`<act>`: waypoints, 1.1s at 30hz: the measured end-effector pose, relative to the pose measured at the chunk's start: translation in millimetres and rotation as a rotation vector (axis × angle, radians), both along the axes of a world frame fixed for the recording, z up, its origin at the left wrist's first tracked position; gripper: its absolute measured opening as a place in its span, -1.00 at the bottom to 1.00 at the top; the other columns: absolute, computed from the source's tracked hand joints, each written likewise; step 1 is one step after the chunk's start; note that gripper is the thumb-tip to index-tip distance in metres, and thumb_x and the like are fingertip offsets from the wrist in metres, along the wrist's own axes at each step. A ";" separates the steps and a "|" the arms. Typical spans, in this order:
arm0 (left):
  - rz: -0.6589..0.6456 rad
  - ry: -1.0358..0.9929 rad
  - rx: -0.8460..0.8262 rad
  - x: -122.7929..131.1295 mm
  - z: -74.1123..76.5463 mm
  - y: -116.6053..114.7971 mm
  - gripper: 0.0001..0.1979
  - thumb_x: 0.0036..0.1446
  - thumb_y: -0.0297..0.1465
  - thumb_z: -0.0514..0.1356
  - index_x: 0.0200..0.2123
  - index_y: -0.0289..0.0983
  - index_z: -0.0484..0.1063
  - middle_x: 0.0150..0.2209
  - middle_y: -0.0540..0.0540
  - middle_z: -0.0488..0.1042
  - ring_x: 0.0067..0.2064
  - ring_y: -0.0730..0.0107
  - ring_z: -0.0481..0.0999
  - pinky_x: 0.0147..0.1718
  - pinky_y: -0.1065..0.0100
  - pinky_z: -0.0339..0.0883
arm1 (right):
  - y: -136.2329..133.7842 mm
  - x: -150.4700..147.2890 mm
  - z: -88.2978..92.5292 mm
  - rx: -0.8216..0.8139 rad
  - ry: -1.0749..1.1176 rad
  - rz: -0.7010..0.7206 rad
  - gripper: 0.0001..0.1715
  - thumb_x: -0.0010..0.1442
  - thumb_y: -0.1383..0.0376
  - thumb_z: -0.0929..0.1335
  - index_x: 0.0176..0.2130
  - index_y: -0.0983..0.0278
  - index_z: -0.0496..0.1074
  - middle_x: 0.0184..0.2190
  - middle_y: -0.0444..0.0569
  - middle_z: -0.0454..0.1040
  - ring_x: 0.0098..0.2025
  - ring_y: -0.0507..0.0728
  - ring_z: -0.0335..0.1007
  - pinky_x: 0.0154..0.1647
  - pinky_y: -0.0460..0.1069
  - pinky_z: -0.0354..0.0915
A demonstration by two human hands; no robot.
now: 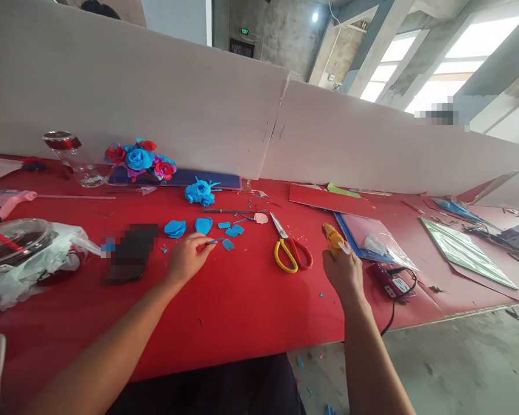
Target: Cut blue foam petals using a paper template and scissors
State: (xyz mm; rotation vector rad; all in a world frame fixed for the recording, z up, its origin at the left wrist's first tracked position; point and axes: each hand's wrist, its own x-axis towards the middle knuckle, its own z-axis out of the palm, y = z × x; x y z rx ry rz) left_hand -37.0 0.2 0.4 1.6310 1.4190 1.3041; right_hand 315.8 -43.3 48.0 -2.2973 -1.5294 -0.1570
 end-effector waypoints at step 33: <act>-0.342 0.929 0.101 -5.4 -10.0 7.3 -0.57 0.19 -0.51 0.01 0.06 -0.07 0.41 0.09 -0.06 0.44 -0.03 0.11 0.52 -0.19 0.20 0.39 | 43.7 -154.6 -8.3 -0.388 0.427 0.612 -0.64 0.17 0.01 0.27 -0.35 0.25 0.37 -0.54 -0.14 0.37 -0.53 0.02 0.23 -0.53 -0.09 0.06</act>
